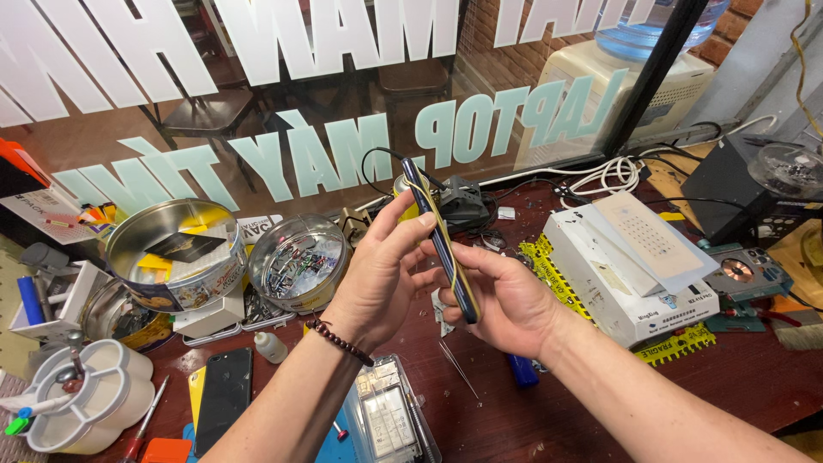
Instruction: The person secures a smartphone with rubber bands, wipes the screen with a cotton swab, and plugs in a charging cable. The phone remains bound with rubber bands throughout the clip.
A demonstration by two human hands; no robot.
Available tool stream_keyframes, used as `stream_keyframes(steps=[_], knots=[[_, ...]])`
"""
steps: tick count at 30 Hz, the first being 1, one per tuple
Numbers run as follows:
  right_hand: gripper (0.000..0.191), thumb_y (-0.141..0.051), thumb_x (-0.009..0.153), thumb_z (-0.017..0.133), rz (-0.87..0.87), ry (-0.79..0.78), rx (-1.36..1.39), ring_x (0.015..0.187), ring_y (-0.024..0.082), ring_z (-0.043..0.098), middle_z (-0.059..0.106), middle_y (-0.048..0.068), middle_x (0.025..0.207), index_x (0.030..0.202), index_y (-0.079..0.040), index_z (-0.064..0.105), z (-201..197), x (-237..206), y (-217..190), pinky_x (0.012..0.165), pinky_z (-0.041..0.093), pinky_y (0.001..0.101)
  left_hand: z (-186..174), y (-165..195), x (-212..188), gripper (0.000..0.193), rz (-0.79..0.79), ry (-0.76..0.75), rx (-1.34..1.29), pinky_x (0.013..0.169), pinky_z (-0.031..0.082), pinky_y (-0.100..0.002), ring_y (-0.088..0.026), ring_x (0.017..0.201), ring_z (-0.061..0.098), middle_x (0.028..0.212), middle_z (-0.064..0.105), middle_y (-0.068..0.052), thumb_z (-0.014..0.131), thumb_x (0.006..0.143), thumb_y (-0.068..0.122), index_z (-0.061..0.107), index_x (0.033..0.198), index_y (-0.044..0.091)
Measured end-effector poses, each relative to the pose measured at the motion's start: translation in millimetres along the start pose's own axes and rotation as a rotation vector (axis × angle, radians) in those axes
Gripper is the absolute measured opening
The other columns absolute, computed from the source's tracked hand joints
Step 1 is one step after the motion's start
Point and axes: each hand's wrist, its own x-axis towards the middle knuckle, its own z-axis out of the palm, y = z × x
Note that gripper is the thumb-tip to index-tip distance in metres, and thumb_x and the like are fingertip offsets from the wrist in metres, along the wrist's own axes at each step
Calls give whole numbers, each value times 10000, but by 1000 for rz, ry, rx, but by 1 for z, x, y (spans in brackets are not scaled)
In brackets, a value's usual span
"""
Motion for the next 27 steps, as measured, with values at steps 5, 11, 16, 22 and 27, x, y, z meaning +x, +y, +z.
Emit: stream_keyframes(steps=[5,11,16,22,27], knots=[[382,-363,1032,666,10,-35,-68,663,84,547,593,-18,797,1196,-20,705,5,2,0,583,436,253,-12,-2,14,519,-78,-73,-138,860,568,-401,-212,935,670,1057,662,-107,690,902,480,545,1175,62],[491,-297,911,697,-487,447,-1290,829,145,754,748,66,987,1337,-77,589,40,2,-1,706,601,315,-23,-6,31,540,84,187,-71,822,589,-451,-206,911,631,996,597,-73,801,822,429,579,1159,70],[582,-133,882,696,-624,441,-1550,852,386,752,758,216,963,1434,-118,514,65,-6,3,713,595,456,-17,-4,33,549,151,290,-3,807,584,-428,-198,965,674,1079,673,-63,830,757,356,532,1160,132],[517,-121,912,647,-669,430,-1538,819,399,740,755,206,881,1408,-120,502,69,-6,9,673,548,500,-17,3,29,528,149,262,16,800,594,-439,-193,970,682,1084,684,-59,838,758,327,575,1160,108],[490,-121,915,656,-695,444,-1558,807,397,738,737,216,848,1391,-124,542,68,-7,10,660,558,491,-14,2,29,516,158,266,-14,804,593,-450,-182,977,674,1084,672,-48,835,765,297,558,1163,121]])
